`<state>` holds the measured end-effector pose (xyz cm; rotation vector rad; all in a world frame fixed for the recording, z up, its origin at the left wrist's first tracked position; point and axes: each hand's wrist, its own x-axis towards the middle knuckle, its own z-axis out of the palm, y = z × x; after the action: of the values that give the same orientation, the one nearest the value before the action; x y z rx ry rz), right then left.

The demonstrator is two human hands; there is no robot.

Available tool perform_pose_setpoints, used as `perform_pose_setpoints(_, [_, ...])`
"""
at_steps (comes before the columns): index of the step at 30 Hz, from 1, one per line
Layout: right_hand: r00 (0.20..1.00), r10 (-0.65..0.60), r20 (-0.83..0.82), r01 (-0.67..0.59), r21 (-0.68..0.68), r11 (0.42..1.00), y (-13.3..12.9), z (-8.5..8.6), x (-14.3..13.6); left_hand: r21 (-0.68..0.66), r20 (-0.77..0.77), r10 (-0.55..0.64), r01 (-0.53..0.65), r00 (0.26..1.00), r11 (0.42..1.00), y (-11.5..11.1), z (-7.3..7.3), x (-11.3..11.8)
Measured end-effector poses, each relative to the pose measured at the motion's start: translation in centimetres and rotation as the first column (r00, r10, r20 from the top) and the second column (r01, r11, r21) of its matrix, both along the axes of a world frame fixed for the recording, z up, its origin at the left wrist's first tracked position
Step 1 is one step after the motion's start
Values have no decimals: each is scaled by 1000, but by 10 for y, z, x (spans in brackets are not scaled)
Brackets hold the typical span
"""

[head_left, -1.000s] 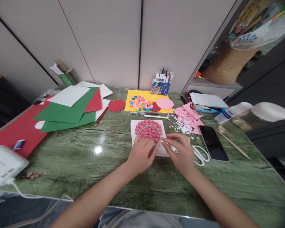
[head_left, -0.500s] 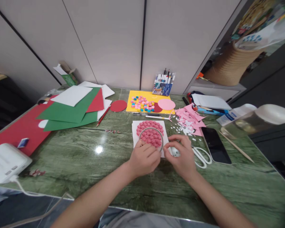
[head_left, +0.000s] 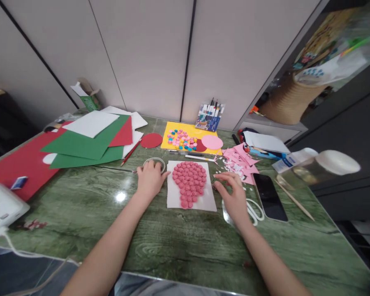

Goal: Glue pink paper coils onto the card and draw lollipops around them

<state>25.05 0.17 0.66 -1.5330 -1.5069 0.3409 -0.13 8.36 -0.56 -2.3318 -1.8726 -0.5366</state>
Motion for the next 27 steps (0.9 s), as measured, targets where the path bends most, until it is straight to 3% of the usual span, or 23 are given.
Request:
perform_pose_setpoints(4, [999, 35, -20, -35, -31, 999, -3, 4, 0, -81, -76, -6, 0, 997, 997, 15, 16, 14])
perform_pose_setpoints(8, [997, 57, -45, -60, -67, 996, -4, 6, 0, -123, -64, -94, 85, 994, 989, 87, 28, 36])
perform_pose_setpoints(11, [997, 67, -41, -71, -87, 994, -5, 7, -1, -165, -46, -116, 107, 992, 980, 145, 25, 46])
perform_pose_setpoints(14, [997, 73, -23, -75, -98, 992, -6, 9, -1, -201, -42, -131, 120, 991, 972, 177, 16, 48])
perform_pose_setpoints(19, [997, 78, 0, -77, -109, 991, -5, 11, -3, -224, -34, -149, 137, 988, 965, 188, 6, 48])
perform_pose_setpoints(27, [997, 82, 1, -81, -93, 992, -3, 9, -4, -233, 4, -182, 178, 983, 956, 195, 6, 54])
